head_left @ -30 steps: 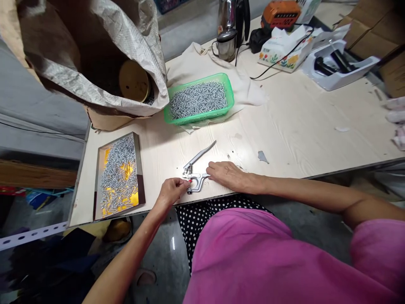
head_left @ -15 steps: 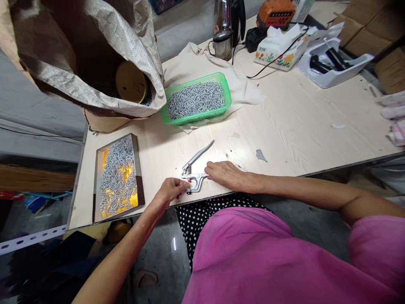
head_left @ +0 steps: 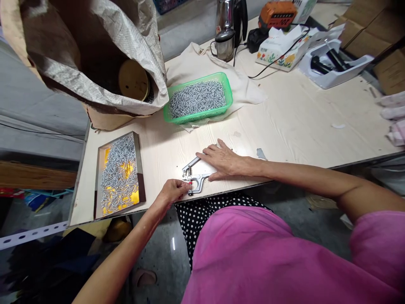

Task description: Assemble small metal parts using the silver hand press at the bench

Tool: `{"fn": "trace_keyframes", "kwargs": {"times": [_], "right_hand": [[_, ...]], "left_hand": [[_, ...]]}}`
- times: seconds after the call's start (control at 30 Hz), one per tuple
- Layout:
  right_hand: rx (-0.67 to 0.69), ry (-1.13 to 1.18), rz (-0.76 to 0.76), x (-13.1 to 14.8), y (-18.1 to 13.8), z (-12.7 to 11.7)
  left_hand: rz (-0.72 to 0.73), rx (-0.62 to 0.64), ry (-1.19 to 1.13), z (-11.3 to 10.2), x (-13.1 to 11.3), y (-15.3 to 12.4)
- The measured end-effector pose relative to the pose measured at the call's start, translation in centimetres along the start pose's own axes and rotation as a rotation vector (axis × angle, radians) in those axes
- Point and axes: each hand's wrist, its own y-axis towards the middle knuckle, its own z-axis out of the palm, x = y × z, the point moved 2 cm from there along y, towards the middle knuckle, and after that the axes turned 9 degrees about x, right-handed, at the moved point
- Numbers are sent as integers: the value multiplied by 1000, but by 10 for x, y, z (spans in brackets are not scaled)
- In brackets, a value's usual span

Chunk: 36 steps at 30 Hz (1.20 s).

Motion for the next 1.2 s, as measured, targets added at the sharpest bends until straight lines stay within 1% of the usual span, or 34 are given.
{"fn": "trace_keyframes", "kwargs": {"times": [0.07, 0.1, 0.13, 0.2, 0.27, 0.3, 0.37, 0.43, 0.5, 0.57, 0.63, 0.7, 0.77, 0.87, 1.03, 1.1, 1.2], "right_hand": [[-12, 8, 1, 2, -2, 0], [-20, 16, 1, 3, -4, 1], [-30, 25, -2, 3, -5, 1], [-56, 42, -11, 6, -8, 2], [-80, 54, -30, 9, -9, 4], [-89, 62, -38, 11, -10, 4], [-100, 79, -37, 15, -11, 6], [-109, 104, -31, 16, -11, 7], [-121, 143, -53, 14, -14, 8], [-128, 177, -76, 9, -20, 7], [-109, 175, -22, 0, -27, 5], [-71, 156, 69, -8, -35, 2], [-61, 151, 96, -11, -41, 0], [-101, 161, 24, -9, -42, -2], [-106, 240, -43, -10, -34, -2], [-124, 262, -58, -12, -31, -2], [-127, 262, -33, -13, -24, 2]], "left_hand": [[0, -20, 30, 0, 1, -2], [2, -49, 71, 0, 1, -4], [11, -98, 133, 0, 1, -7], [74, -240, 300, 2, 0, -14], [212, -384, 475, 8, -4, -21], [295, -434, 554, 12, -7, -22], [450, -480, 700, 22, -16, -20], [562, -448, 831, 30, -27, -11], [615, -364, 934, 34, -37, 1], [609, -281, 1010, 34, -44, 12], [572, -244, 1063, 31, -47, 18], [563, -247, 1088, 29, -47, 21], [611, -246, 1087, 31, -48, 23], [681, -223, 1078, 38, -54, 29], [629, -237, 1086, 39, -67, 39], [633, -238, 1087, 38, -68, 40], [648, -262, 1044, 40, -66, 41]]}}
